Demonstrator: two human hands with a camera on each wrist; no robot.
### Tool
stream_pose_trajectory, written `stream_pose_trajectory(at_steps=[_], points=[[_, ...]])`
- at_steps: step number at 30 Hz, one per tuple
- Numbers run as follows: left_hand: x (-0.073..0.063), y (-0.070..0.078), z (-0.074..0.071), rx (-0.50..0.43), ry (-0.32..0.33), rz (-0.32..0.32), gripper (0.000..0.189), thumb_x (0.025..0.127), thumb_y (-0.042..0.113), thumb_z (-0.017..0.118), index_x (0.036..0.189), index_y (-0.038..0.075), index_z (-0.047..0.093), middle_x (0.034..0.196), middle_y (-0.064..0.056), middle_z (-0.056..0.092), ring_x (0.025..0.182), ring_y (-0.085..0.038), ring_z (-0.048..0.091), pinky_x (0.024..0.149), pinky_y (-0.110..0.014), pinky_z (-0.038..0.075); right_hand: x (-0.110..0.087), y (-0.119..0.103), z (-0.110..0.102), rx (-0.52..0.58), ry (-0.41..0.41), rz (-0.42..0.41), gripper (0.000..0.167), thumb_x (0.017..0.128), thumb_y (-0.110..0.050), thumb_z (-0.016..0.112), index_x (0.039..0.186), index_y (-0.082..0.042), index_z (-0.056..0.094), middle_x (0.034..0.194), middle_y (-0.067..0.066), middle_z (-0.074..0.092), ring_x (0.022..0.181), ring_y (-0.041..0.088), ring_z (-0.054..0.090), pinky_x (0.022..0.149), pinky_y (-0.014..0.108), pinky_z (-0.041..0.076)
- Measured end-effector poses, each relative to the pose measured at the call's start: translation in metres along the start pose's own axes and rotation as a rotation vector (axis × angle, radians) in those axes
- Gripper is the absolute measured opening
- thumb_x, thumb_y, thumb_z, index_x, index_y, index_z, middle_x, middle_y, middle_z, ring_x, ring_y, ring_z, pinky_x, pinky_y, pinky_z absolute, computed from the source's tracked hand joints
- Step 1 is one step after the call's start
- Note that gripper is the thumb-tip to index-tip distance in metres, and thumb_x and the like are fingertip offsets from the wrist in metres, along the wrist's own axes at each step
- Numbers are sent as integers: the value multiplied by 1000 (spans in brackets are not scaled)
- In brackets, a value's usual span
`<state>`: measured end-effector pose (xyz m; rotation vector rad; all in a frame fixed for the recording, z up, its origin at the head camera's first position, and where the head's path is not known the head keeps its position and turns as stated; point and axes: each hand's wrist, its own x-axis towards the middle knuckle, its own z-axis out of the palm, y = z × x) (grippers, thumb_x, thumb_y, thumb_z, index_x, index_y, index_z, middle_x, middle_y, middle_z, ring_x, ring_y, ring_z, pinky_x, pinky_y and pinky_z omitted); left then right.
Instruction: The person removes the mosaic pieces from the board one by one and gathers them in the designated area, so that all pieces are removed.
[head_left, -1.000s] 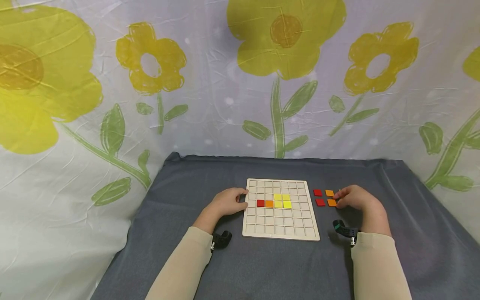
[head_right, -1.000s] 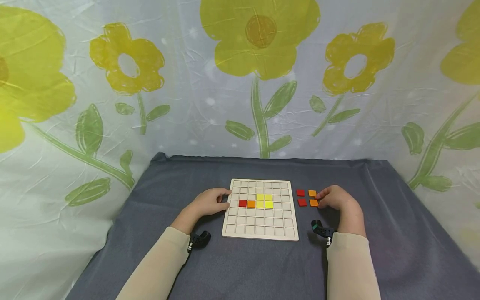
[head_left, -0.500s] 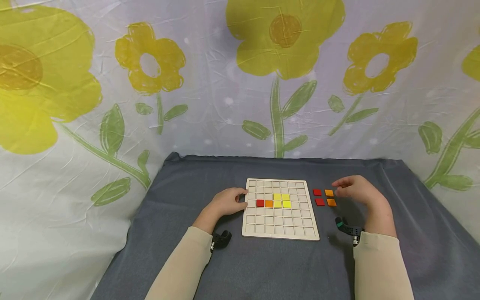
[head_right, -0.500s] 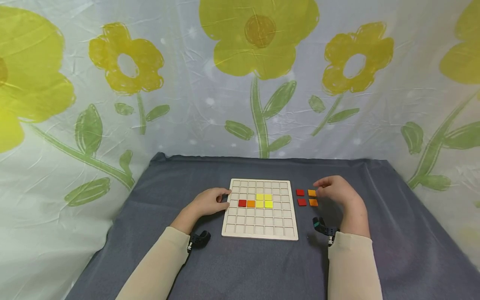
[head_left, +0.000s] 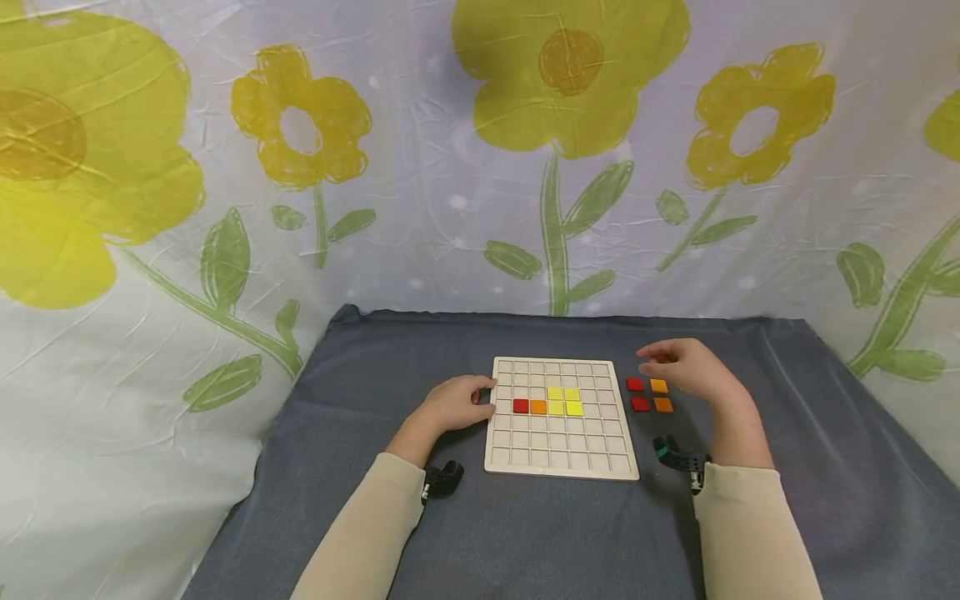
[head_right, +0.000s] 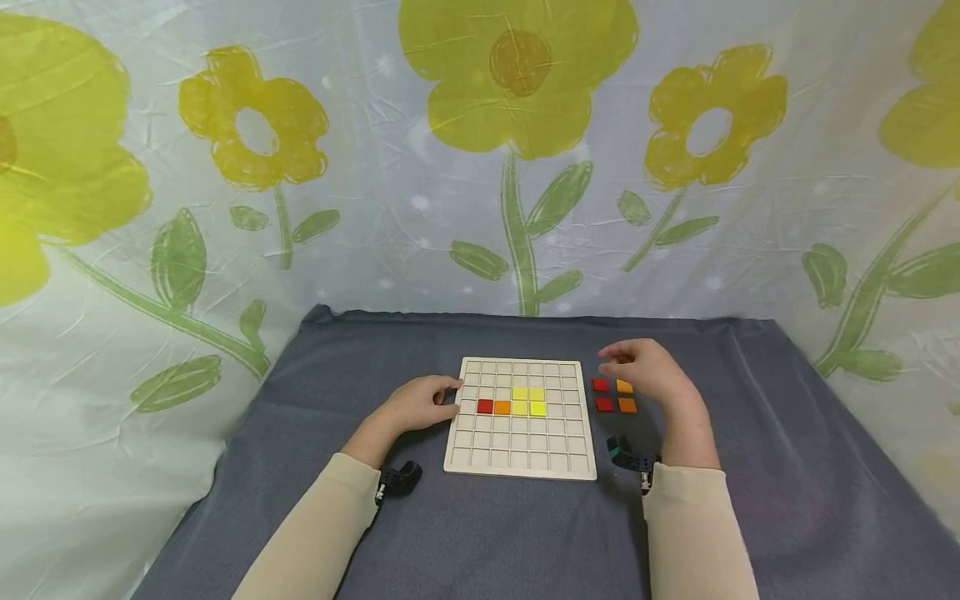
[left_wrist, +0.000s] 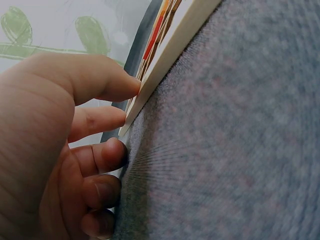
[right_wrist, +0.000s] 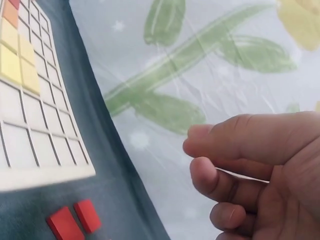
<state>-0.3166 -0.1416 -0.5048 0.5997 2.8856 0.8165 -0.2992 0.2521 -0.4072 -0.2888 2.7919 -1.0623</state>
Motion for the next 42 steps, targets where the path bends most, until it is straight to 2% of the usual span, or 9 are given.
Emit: stream_pose_trajectory(at_steps=[4,10,13,21,26,33,42], points=[[0,0,0,5,2,2,50,94,30,68,142,16,64,72,1,53,61,-12,42,57,-30,32,3,-8,7,20,4,-23,42,101,-25,66,135,0,65,131,21,61,107,31,56,88,45,47],[0,-1,0,14,-2,1,50,95,31,68,143,17,63,72,1,53,61,-12,43,58,-30,33,9,-19,18,17,4,-43,38,101,-23,66,133,-2,67,114,14,64,83,26,54,71,39,45],[0,-1,1,16,-4,-1,51,95,31,68,143,17,63,72,1,53,61,-12,42,58,-30,32,12,-23,24,11,0,-56,37,101,-22,66,132,-3,68,110,12,64,77,24,52,68,38,44],[1,-2,1,12,-3,-5,50,94,31,68,143,17,64,71,1,53,60,-12,43,57,-30,32,16,-35,43,-26,-27,-123,35,99,-23,67,129,-5,70,104,8,63,79,23,52,70,39,44],[1,-3,1,6,-1,-4,50,94,31,68,142,17,64,71,1,53,60,-13,43,57,-30,32,22,-41,59,-61,-53,-161,34,98,-23,69,128,-6,71,100,5,62,68,21,43,62,38,39],[1,-2,1,11,0,-6,51,94,31,68,142,17,64,72,1,53,61,-12,43,57,-30,32,29,-44,80,-93,-103,-224,34,97,-20,71,126,-3,71,93,1,62,69,19,44,66,37,38],[0,-1,1,23,3,-6,51,93,32,69,142,17,64,72,1,53,61,-13,44,57,-30,33,36,-47,103,-99,-140,-206,32,96,-14,71,126,-3,72,86,3,58,54,15,37,59,33,37]])
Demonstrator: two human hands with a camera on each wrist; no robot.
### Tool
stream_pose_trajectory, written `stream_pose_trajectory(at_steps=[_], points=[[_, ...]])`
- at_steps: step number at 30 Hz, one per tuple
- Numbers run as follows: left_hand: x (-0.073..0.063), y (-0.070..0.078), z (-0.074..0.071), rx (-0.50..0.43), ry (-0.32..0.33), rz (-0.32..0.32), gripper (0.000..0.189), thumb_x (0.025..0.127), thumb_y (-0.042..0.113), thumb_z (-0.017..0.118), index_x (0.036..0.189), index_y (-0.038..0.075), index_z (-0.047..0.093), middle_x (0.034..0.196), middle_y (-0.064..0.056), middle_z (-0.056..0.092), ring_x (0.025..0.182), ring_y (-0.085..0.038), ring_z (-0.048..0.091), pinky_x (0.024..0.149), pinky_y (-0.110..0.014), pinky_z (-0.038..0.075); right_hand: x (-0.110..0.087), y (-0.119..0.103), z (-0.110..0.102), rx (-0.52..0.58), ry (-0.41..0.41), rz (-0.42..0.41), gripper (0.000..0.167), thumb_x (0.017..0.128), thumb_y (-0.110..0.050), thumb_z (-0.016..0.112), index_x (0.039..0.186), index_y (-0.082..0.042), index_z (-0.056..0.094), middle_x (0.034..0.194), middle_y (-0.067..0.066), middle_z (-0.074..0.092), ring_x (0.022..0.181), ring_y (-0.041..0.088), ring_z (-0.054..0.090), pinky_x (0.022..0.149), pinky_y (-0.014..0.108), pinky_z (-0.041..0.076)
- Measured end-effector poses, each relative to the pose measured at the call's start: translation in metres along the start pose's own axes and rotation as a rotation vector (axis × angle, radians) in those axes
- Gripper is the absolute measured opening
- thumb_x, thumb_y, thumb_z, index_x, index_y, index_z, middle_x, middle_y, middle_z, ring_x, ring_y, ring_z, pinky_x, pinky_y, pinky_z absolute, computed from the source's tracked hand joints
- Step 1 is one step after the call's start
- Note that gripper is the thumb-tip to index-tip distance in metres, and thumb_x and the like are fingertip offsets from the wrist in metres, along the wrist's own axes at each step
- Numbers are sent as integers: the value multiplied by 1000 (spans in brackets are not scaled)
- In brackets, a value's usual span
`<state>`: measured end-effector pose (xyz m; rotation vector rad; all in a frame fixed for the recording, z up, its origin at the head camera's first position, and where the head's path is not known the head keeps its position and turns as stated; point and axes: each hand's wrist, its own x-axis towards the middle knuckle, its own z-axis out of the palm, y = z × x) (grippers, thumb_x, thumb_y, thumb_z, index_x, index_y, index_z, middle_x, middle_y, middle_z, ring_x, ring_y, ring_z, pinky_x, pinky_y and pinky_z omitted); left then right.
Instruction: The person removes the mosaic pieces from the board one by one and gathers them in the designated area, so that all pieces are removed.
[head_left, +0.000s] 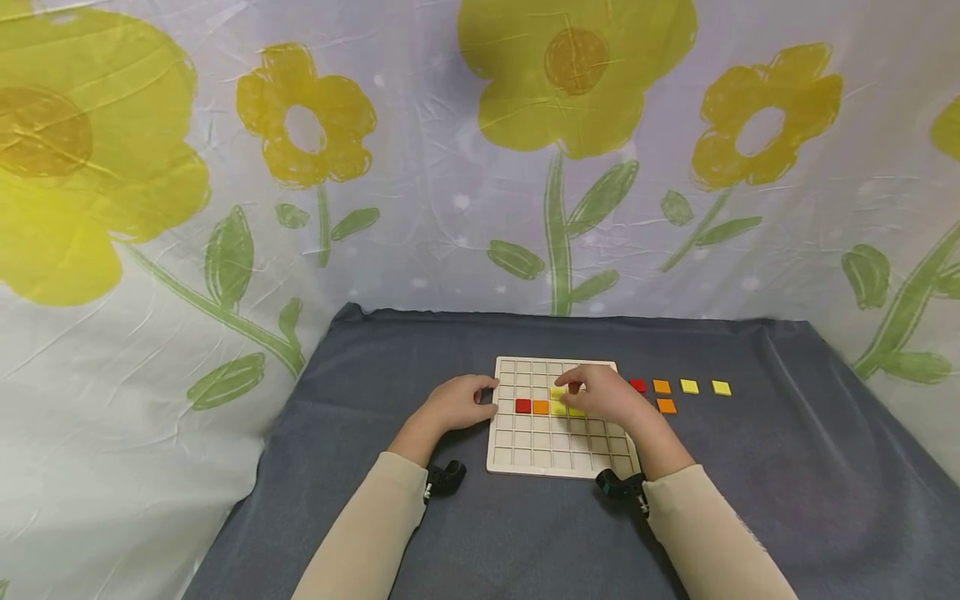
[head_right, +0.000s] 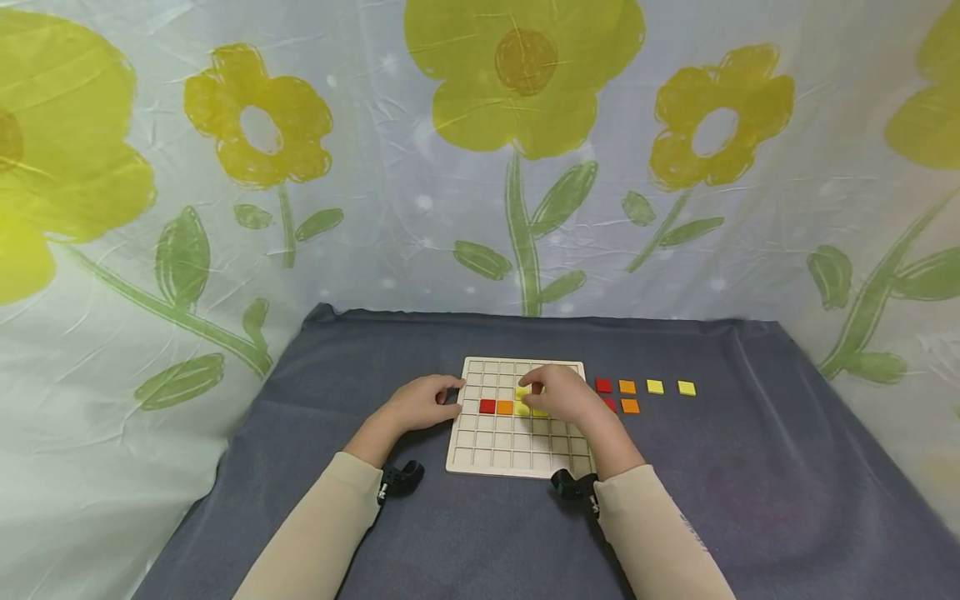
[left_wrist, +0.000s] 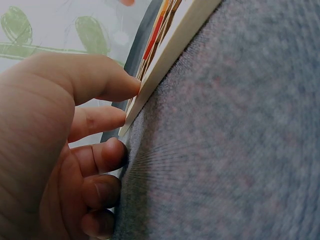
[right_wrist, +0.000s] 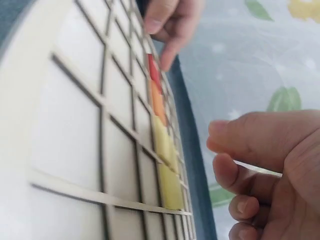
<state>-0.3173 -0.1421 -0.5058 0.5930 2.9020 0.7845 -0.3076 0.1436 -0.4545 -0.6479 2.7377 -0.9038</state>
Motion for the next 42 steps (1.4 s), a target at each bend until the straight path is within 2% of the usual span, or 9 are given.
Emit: stream_pose_trajectory(at_steps=[7,10,16,19,23,33,42], points=[[1,-1,1,5,-3,6,51,93,32,69,142,17,64,73,1,53,62,-13,44,58,-31,33,8,5,12,-131,9,-4,33,94,-12,73,125,0,73,85,3,62,74,19,50,69,36,44],[2,-2,2,15,-1,5,51,93,32,68,142,18,64,73,2,53,62,-12,44,57,-30,33,9,8,15,-175,22,-6,34,93,-11,74,124,0,73,87,4,66,75,20,51,71,37,45],[3,-1,3,20,-5,-6,51,93,33,68,143,19,64,73,2,54,62,-12,44,57,-30,33,9,11,16,-221,41,0,35,94,-13,72,127,-1,72,82,4,64,71,21,49,68,37,44],[3,0,2,11,-4,-3,51,93,32,69,142,17,64,74,2,54,63,-13,45,57,-31,33,9,11,17,-244,66,2,32,94,-15,73,123,-2,74,89,5,68,77,21,53,73,39,48],[2,0,1,13,-6,1,51,94,32,68,142,17,64,74,2,54,63,-13,45,58,-31,33,9,10,18,-239,92,1,28,92,-14,75,117,-2,77,97,9,70,83,21,57,77,41,51],[1,-1,2,12,-5,-4,51,94,32,68,143,18,64,73,2,54,62,-12,45,57,-30,33,11,9,20,-214,148,5,24,89,-13,78,110,-1,77,96,8,66,85,23,59,80,43,51],[1,0,1,16,-4,-13,51,94,32,68,142,17,64,74,1,54,62,-13,45,58,-30,33,11,0,18,-128,149,57,22,89,-7,76,111,-3,77,106,9,72,102,30,66,92,47,52]])
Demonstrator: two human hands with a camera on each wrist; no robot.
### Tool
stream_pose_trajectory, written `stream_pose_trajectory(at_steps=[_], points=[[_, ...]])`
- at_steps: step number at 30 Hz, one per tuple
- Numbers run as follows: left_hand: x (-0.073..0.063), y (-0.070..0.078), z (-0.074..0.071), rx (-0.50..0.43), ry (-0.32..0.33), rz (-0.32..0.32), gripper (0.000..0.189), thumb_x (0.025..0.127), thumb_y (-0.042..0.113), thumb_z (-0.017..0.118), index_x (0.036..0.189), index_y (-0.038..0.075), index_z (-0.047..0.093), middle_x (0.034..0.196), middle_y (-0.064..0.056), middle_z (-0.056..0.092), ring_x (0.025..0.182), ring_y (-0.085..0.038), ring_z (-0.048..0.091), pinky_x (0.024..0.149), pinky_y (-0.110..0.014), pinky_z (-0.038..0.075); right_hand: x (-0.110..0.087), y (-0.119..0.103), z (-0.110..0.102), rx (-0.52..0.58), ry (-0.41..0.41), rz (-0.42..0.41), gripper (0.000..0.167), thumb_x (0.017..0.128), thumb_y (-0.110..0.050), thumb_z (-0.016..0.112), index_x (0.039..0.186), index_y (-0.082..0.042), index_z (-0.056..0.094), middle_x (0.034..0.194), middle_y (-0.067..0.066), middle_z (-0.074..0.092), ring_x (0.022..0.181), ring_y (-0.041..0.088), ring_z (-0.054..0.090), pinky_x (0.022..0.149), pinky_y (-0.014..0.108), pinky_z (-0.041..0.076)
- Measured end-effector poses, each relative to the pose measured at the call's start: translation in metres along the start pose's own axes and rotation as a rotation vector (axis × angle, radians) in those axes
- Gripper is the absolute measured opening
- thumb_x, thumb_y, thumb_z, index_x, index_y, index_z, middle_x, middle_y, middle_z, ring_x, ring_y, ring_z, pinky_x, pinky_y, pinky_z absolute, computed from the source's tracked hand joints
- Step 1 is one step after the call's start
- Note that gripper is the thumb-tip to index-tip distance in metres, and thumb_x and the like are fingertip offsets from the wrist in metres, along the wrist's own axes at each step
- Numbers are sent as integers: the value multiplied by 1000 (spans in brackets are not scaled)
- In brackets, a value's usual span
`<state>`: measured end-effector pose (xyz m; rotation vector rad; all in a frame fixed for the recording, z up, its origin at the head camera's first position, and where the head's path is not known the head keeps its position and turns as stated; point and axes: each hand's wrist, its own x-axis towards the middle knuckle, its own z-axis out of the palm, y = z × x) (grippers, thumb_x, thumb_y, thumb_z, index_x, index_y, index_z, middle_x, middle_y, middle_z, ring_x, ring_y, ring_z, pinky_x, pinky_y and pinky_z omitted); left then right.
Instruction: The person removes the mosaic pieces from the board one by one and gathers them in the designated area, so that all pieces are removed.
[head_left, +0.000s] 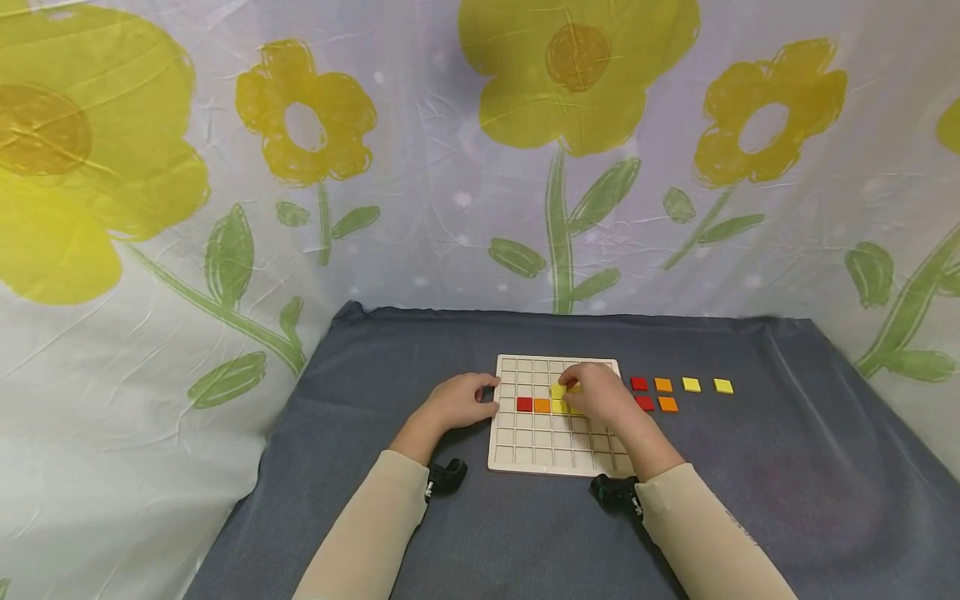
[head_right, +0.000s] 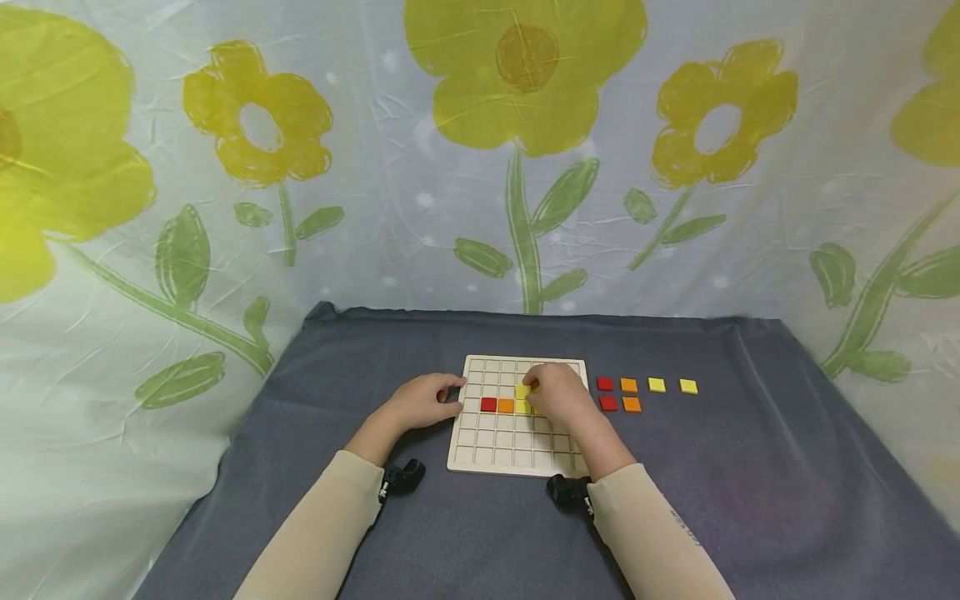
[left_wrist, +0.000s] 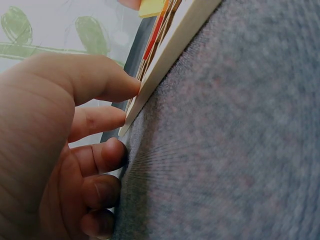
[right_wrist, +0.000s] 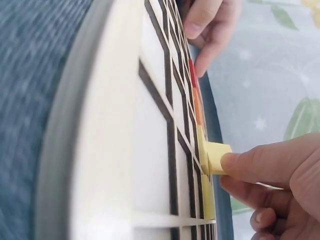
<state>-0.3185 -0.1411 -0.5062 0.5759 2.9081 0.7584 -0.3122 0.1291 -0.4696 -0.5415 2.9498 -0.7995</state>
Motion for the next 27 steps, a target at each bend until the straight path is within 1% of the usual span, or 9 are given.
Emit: stream_pose_trajectory(at_steps=[3,7,9,12,15,19,22,27], points=[[0,0,0,0,-2,2,51,94,32,68,143,17,64,74,1,54,63,-12,45,58,-30,33,0,-2,1,0,-7,8,25,88,-4,74,113,-2,77,107,10,72,103,31,65,92,48,51],[1,-2,1,-4,-2,11,51,94,31,69,142,16,64,73,1,54,62,-12,45,58,-30,33,0,-2,2,-55,0,-35,31,85,0,73,115,-2,77,104,10,72,97,29,66,87,46,53],[1,-2,2,-3,0,15,50,94,31,69,142,16,64,73,2,53,62,-12,45,58,-30,33,0,0,2,-91,10,-67,31,84,1,73,115,-1,77,99,9,72,92,27,66,84,45,54],[1,-2,2,0,0,12,50,94,31,68,142,16,64,73,2,53,63,-12,45,58,-30,33,0,0,3,-120,18,-87,30,84,0,74,114,-1,77,94,7,71,88,25,65,82,43,54],[1,-2,2,1,0,7,51,94,32,68,142,17,64,74,1,54,63,-13,45,58,-30,33,-1,0,3,-131,24,-85,29,85,-1,75,114,-2,78,93,7,71,87,25,65,82,42,54],[1,-1,1,-3,0,2,51,94,32,68,142,17,64,74,1,54,63,-13,46,58,-30,33,0,1,3,-146,40,-112,28,85,-1,75,113,-1,78,94,8,69,87,25,63,82,42,54],[1,-1,1,-2,0,2,51,94,32,68,143,17,64,74,1,53,63,-13,45,57,-30,32,-2,1,0,-125,37,-116,28,87,-4,76,115,-2,77,97,8,67,88,25,61,81,42,53],[1,-2,2,-2,5,5,50,94,31,68,142,16,64,74,1,53,63,-12,45,58,-30,32,-7,0,-12,-49,11,-104,32,91,-7,75,123,-2,74,103,9,64,94,28,60,81,44,52]])
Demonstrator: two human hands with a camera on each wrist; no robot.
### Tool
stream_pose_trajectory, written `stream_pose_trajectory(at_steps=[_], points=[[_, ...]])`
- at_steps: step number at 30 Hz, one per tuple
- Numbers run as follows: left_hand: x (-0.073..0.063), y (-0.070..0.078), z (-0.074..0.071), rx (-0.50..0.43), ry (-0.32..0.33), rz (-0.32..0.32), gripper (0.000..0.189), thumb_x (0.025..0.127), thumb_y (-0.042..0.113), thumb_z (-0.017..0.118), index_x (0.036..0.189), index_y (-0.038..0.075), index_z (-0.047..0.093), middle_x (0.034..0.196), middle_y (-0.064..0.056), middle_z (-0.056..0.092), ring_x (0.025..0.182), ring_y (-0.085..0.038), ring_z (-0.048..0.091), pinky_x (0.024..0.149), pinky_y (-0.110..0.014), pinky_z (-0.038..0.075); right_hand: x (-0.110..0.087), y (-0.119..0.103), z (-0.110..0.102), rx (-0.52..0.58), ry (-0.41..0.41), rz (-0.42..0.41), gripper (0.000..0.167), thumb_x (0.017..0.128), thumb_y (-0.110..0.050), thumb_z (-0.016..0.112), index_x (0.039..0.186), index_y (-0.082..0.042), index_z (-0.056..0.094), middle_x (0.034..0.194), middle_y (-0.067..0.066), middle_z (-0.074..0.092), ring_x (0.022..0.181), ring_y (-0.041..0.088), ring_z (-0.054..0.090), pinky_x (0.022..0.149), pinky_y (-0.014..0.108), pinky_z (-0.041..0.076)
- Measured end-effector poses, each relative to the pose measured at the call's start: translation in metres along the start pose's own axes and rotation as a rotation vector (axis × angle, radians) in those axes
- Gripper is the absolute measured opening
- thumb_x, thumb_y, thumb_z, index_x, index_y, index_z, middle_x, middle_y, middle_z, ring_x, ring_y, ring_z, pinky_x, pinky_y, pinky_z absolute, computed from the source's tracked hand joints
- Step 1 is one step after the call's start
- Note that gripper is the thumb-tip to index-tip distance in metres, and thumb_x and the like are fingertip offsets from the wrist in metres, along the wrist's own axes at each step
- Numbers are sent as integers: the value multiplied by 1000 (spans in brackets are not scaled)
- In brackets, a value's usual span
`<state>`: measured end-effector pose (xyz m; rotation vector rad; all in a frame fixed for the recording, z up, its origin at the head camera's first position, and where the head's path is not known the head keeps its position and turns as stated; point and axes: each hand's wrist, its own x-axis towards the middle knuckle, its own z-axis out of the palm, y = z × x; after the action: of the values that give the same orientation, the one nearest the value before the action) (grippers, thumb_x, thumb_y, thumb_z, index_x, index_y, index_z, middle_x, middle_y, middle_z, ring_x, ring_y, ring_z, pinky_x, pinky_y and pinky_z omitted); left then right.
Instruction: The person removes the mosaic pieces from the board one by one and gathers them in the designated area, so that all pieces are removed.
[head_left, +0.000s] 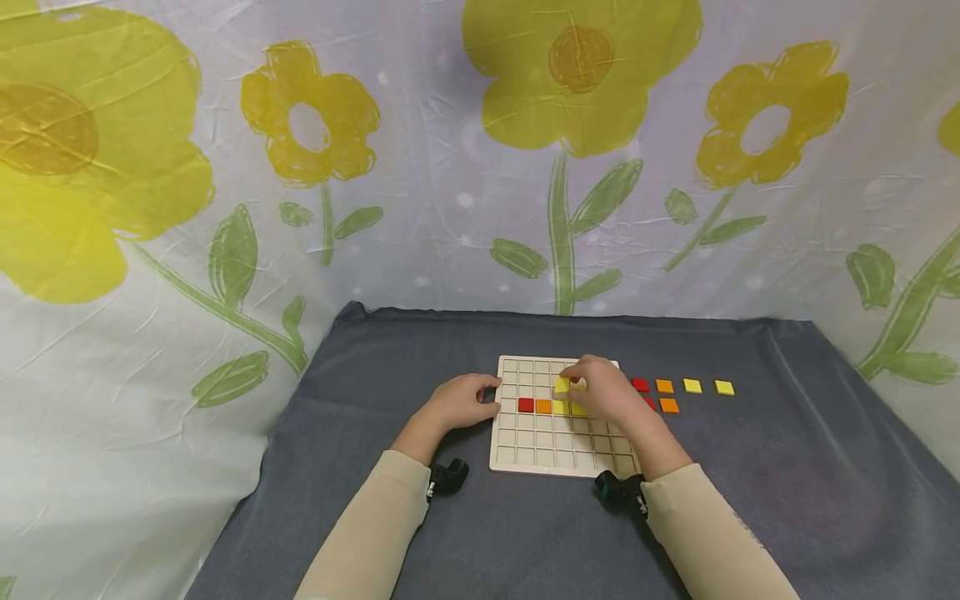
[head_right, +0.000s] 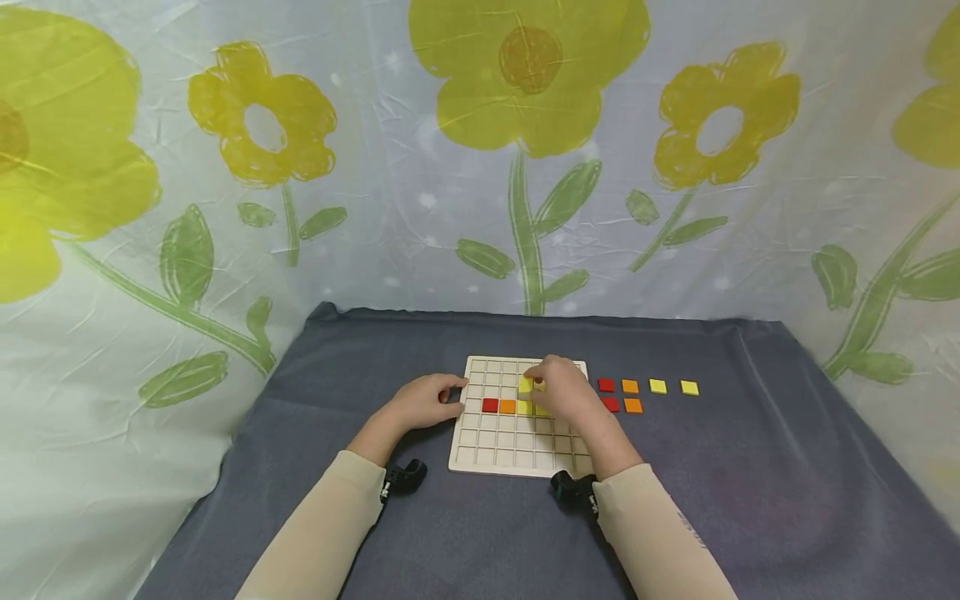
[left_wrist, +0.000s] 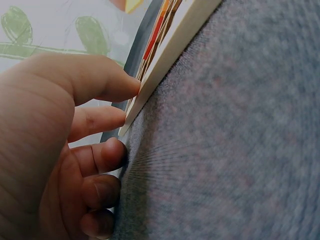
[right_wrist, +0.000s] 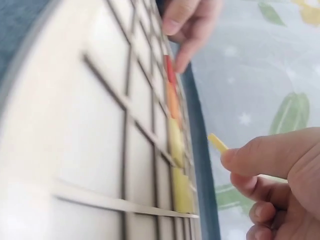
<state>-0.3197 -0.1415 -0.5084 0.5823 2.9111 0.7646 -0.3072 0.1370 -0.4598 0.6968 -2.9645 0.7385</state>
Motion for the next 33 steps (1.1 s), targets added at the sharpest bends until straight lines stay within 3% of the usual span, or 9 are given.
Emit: stream_pose_trajectory(at_steps=[7,23,24,28,31,33], points=[[0,-2,1,0,3,3,51,94,33,68,142,17,64,74,2,54,64,-12,46,58,-30,33,-6,2,-21,73,-19,1,33,97,-6,67,129,1,70,111,12,66,103,32,61,83,46,49],[0,-1,1,6,6,0,51,94,32,68,142,17,64,74,1,53,63,-12,45,58,-30,33,-21,18,-60,135,-12,91,37,100,-10,64,136,0,66,125,21,63,119,41,55,83,49,46],[0,0,1,6,4,-1,51,94,32,68,142,17,64,74,1,53,63,-12,45,58,-30,33,-22,19,-62,138,-12,95,37,100,-10,63,136,0,65,126,21,62,117,40,56,82,48,45],[0,0,0,1,1,0,50,94,32,68,142,17,64,73,1,53,62,-13,45,58,-30,33,-25,25,-69,152,-17,111,38,101,-9,61,138,1,64,129,23,60,84,34,58,73,44,45],[0,-1,0,-1,0,5,50,94,32,69,142,17,64,72,1,53,62,-12,44,58,-30,33,-28,28,-74,163,-24,141,39,101,-9,60,139,1,63,129,24,60,70,28,50,70,43,44],[0,-1,0,0,0,10,50,94,32,69,142,17,64,72,2,53,61,-12,44,58,-30,33,-29,31,-78,162,-23,156,40,101,-10,60,139,1,63,129,24,60,72,24,49,71,42,43]])
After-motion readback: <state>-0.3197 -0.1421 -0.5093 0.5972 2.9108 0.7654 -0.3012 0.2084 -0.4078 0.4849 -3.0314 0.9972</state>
